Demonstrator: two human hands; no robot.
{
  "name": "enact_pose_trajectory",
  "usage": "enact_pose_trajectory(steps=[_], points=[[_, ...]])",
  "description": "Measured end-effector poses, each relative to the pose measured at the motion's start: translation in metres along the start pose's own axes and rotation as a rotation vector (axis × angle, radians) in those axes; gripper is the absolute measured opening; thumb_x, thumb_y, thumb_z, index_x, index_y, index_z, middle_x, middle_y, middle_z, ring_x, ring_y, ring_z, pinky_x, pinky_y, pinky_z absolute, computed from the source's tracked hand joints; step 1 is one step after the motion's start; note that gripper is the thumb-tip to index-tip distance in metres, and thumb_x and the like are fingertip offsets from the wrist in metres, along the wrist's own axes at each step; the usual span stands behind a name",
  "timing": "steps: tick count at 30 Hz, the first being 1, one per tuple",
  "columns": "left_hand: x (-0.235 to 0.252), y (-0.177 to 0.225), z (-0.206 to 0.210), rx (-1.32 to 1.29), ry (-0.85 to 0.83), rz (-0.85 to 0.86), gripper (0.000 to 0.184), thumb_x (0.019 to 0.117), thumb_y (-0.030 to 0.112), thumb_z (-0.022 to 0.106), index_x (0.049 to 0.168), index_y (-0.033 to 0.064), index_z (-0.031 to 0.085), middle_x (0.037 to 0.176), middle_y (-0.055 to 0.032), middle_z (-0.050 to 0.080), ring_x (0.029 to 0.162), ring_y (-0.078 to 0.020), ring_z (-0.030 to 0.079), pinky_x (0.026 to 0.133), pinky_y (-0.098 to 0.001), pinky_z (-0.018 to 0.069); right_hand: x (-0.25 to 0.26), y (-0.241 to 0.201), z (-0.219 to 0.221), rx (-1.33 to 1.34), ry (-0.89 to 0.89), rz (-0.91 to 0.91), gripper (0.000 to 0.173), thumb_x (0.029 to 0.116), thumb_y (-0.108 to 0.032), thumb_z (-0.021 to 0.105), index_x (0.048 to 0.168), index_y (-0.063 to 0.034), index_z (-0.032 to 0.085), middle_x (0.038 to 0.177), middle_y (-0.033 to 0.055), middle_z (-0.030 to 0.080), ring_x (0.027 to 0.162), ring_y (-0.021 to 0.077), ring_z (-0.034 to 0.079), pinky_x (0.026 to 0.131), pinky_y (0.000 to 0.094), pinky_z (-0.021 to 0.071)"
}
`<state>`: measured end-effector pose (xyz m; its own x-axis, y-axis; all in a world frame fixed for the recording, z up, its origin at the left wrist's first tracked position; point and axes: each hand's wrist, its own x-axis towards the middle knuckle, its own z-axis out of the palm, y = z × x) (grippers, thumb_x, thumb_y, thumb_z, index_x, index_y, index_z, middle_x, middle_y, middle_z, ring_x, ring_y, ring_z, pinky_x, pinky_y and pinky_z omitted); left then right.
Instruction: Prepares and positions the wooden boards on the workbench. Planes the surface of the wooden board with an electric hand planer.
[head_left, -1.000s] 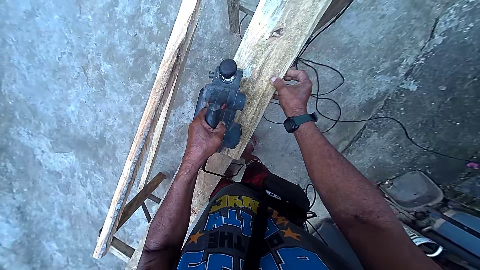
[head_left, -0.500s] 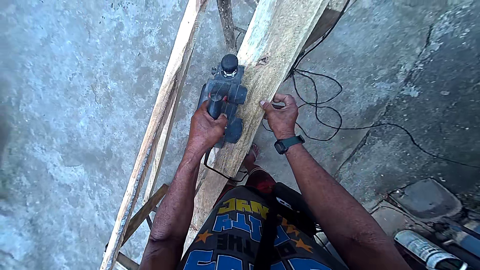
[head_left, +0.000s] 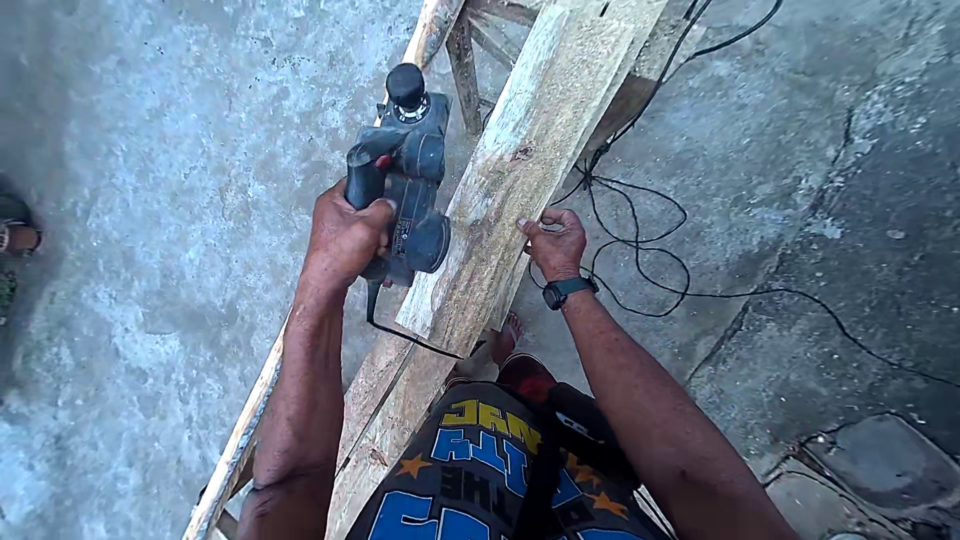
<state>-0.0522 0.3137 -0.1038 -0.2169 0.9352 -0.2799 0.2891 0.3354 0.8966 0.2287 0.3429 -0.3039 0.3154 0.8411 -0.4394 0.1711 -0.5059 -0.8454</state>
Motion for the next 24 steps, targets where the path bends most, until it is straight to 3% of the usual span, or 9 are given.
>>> enact_pose_trajectory(steps=[4, 9, 12, 15, 19, 21, 24], points=[[-0.083, -0.021, -0.057, 0.013, 0.063, -0.059, 0.031, 0.0905, 0.015, 0.064, 0.121, 0.0131, 0.067, 0.062, -0.0003, 0.059, 0.046, -0.0126, 0.056, 0.046, -0.0295, 0.0531, -0.002, 0.000, -0.002, 0.013, -0.019, 0.006, 0.057, 0.0797, -0.022, 0.090, 0.125, -0.0043, 0.060, 0.121, 0.0193, 0.060, 0.092, 0.0311, 0.070, 0.073, 0.0521, 0.0640], [-0.198, -0.084, -0.111, -0.049, 0.311, -0.194, 0.032, 0.0858, 0.017, 0.067, 0.117, 0.0114, 0.070, 0.060, -0.0010, 0.060, 0.047, -0.0125, 0.057, 0.050, -0.0299, 0.0550, -0.004, 0.007, 0.002, 0.001, -0.053, -0.036, 0.065, 0.0807, -0.025, 0.088, 0.133, -0.0059, 0.055, 0.116, 0.0163, 0.058, 0.094, 0.0291, 0.068, 0.073, 0.0514, 0.0632], [-0.266, -0.124, -0.130, -0.120, 0.454, -0.303, 0.029, 0.0870, 0.014, 0.064, 0.115, 0.0088, 0.068, 0.059, -0.0001, 0.059, 0.047, -0.0116, 0.058, 0.050, -0.0288, 0.0550, 0.008, 0.018, -0.013, -0.031, -0.099, -0.067, 0.067, 0.0811, -0.030, 0.089, 0.134, -0.0072, 0.055, 0.113, 0.0144, 0.068, 0.091, 0.0287, 0.072, 0.073, 0.0524, 0.0640], [-0.340, -0.161, -0.153, -0.168, 0.626, -0.436, 0.027, 0.0890, 0.014, 0.065, 0.115, 0.0065, 0.067, 0.059, -0.0016, 0.059, 0.047, -0.0128, 0.057, 0.050, -0.0303, 0.0538, 0.006, 0.020, -0.004, -0.122, -0.175, -0.125, 0.061, 0.0897, -0.033, 0.079, 0.138, -0.0078, 0.052, 0.112, 0.0113, 0.067, 0.089, 0.0238, 0.071, 0.072, 0.0480, 0.0631], [-0.443, -0.205, -0.175, -0.229, 0.848, -0.580, 0.025, 0.0926, 0.016, 0.065, 0.116, 0.0071, 0.064, 0.061, -0.0028, 0.058, 0.046, -0.0134, 0.055, 0.047, -0.0298, 0.0514, 0.034, 0.051, -0.005, -0.195, -0.255, -0.085, 0.062, 0.1031, -0.046, 0.055, 0.153, -0.0124, 0.040, 0.141, 0.0113, 0.058, 0.120, 0.0250, 0.064, 0.094, 0.0497, 0.0574], [-0.485, -0.218, -0.183, -0.220, 0.971, -0.671, 0.024, 0.0922, 0.016, 0.065, 0.115, 0.0064, 0.066, 0.061, -0.0024, 0.058, 0.047, -0.0132, 0.055, 0.048, -0.0297, 0.0518, 0.034, 0.063, -0.001, -0.232, -0.250, -0.120, 0.054, 0.1065, -0.039, 0.050, 0.149, -0.0084, 0.043, 0.136, 0.0125, 0.060, 0.115, 0.0230, 0.066, 0.091, 0.0445, 0.0581], [-0.535, -0.238, -0.192, -0.199, 1.113, -0.786, 0.023, 0.0915, 0.016, 0.066, 0.112, 0.0057, 0.064, 0.060, -0.0020, 0.058, 0.046, -0.0130, 0.056, 0.047, -0.0296, 0.0520, -0.014, 0.061, 0.016, -0.268, -0.224, -0.212, 0.048, 0.1063, -0.031, 0.054, 0.143, -0.0014, 0.049, 0.125, 0.0125, 0.065, 0.106, 0.0173, 0.069, 0.089, 0.0355, 0.0594]])
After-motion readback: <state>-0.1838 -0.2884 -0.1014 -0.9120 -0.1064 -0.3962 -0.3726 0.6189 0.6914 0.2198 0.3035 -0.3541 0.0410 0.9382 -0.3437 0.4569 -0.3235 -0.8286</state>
